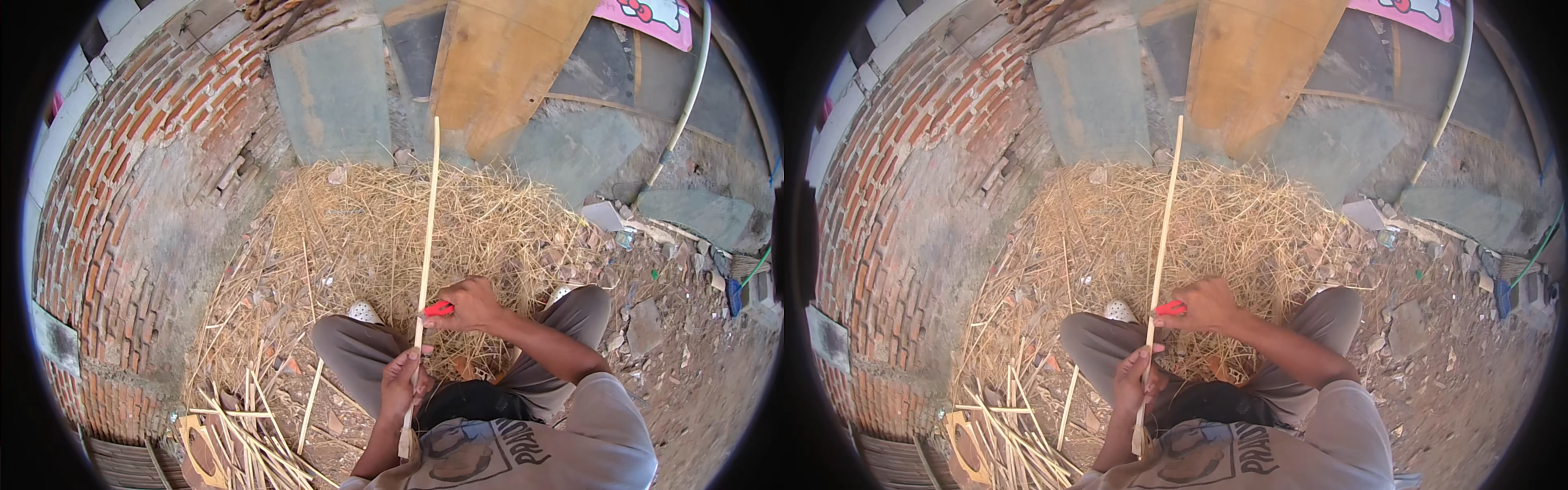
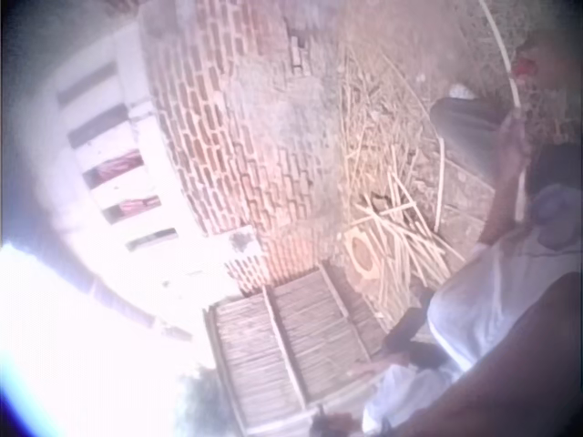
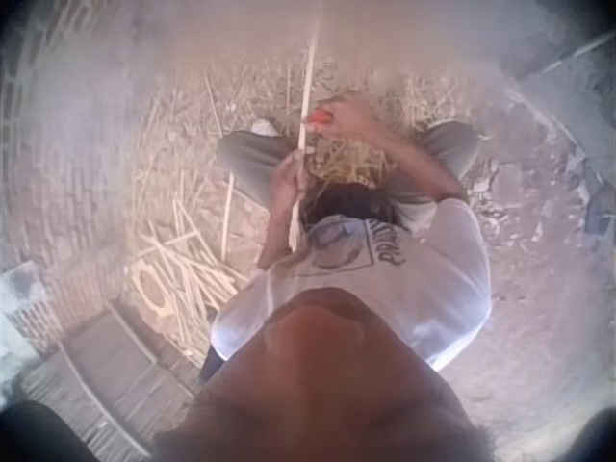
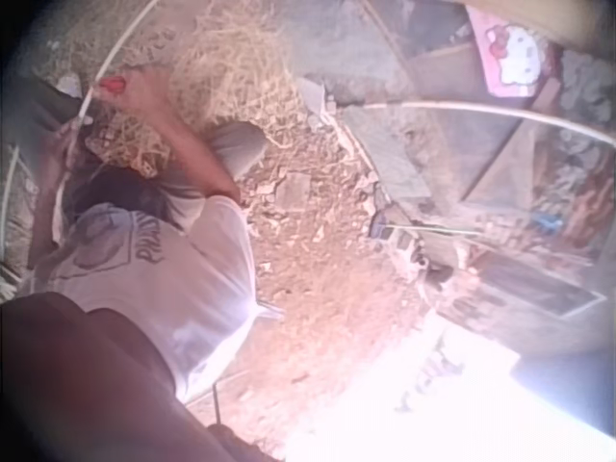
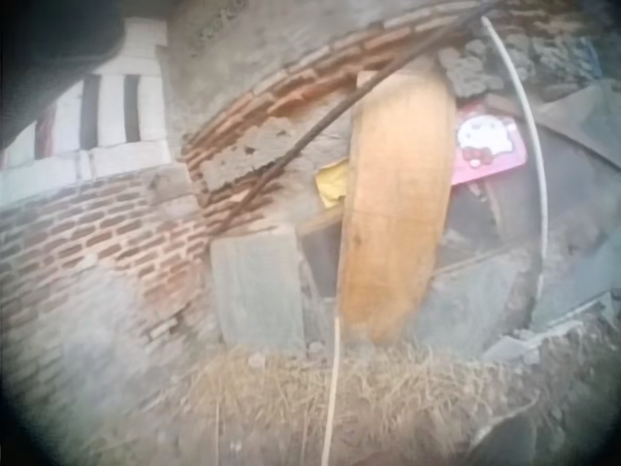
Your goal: The person sits on a pile of straw and uses a red utility knife to split a long bamboo pole into thin strips. They hold the pole vertically and repeatedly slice downwards to separate the material into fine strands.
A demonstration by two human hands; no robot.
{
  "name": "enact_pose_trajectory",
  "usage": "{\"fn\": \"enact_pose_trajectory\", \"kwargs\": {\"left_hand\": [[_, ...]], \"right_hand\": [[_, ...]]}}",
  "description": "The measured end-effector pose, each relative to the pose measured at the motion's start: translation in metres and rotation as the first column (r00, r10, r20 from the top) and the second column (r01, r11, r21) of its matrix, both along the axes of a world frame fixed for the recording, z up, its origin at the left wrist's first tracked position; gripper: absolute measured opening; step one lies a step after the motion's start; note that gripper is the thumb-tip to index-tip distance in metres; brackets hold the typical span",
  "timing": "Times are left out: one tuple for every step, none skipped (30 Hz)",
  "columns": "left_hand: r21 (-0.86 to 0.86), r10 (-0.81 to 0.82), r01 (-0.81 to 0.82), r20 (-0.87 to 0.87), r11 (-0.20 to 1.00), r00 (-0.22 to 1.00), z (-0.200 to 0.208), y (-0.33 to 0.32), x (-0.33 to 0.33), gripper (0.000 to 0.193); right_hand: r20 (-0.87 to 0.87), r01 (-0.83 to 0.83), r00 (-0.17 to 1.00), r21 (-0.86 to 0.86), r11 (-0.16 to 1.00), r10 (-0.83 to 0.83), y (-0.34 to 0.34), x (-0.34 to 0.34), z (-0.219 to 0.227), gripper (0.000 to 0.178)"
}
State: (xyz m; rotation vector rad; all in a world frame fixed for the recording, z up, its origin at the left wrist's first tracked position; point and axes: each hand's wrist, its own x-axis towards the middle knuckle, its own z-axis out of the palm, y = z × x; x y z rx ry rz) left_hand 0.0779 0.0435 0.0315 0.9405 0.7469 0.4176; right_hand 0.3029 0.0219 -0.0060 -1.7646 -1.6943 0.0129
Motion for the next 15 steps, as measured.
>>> {"fn": "enact_pose_trajectory", "kwargs": {"left_hand": [[0.017, 0.008, -0.009, 0.007, 1.000, 1.000, -0.004, -0.003, 0.000, 0.031], [0.035, 0.018, -0.018, 0.015, 0.999, 1.000, -0.008, -0.007, 0.000, 0.031], [0.053, 0.027, -0.029, 0.022, 0.998, 0.999, -0.010, -0.008, 0.000, 0.031], [0.064, 0.017, -0.018, 0.005, 0.998, 1.000, -0.009, -0.009, 0.000, 0.031], [0.075, 0.008, -0.007, -0.011, 0.997, 1.000, -0.007, -0.010, 0.000, 0.031], [0.087, 0.000, 0.003, -0.029, 0.996, 1.000, -0.005, -0.010, 0.000, 0.031], [0.104, -0.013, 0.016, -0.026, 0.994, 1.000, -0.005, -0.010, -0.001, 0.031], [0.122, -0.026, 0.028, -0.023, 0.992, 0.999, -0.006, -0.010, -0.003, 0.031], [0.139, -0.038, 0.040, -0.020, 0.989, 0.999, -0.006, -0.010, -0.004, 0.032], [0.151, -0.046, 0.053, -0.048, 0.987, 0.998, -0.003, -0.010, -0.006, 0.032], [0.161, -0.053, 0.065, -0.076, 0.985, 0.996, 0.000, -0.010, -0.008, 0.032], [0.171, -0.060, 0.077, -0.105, 0.982, 0.993, 0.003, -0.010, -0.010, 0.032], [0.175, -0.060, 0.076, -0.092, 0.982, 0.994, 0.006, -0.011, -0.012, 0.032], [0.178, -0.061, 0.074, -0.079, 0.981, 0.995, 0.009, -0.012, -0.013, 0.032], [0.181, -0.062, 0.073, -0.066, 0.981, 0.996, 0.012, -0.013, -0.015, 0.031]], "right_hand": [[0.007, 0.008, 1.000, 0.009, 1.000, -0.009, 0.000, 0.002, -0.001, 0.065], [-0.004, 0.025, 1.000, -0.008, 1.000, -0.025, 0.000, 0.003, -0.003, 0.065], [-0.015, 0.039, 0.999, -0.026, 0.999, -0.040, 0.000, 0.005, -0.004, 0.065], [-0.021, 0.054, 0.998, -0.046, 0.998, -0.055, 0.000, 0.009, -0.003, 0.066], [-0.007, 0.061, 0.998, -0.016, 0.998, -0.061, 0.000, 0.012, -0.004, 0.066], [0.007, 0.068, 0.998, 0.015, 0.998, -0.068, 0.001, 0.015, -0.005, 0.066], [0.023, 0.073, 0.997, 0.048, 0.996, -0.074, 0.001, 0.016, -0.005, 0.067], [0.027, 0.058, 0.998, 0.070, 0.996, -0.060, 0.000, 0.013, -0.005, 0.067], [0.032, 0.043, 0.998, 0.092, 0.995, -0.046, -0.002, 0.008, -0.006, 0.067], [0.039, 0.026, 0.999, 0.120, 0.992, -0.031, -0.002, 0.004, -0.005, 0.068], [0.065, 0.009, 0.998, 0.136, 0.991, -0.018, -0.002, 0.003, -0.003, 0.068], [0.090, -0.008, 0.996, 0.152, 0.988, -0.006, -0.003, 0.002, -0.002, 0.068], [0.114, -0.027, 0.993, 0.167, 0.986, 0.008, -0.003, 0.001, 0.001, 0.068], [0.134, -0.011, 0.991, 0.190, 0.982, -0.014, 0.001, 0.005, 0.005, 0.069], [0.155, -0.018, 0.988, 0.212, 0.977, -0.016, 0.006, 0.009, 0.010, 0.069]]}}
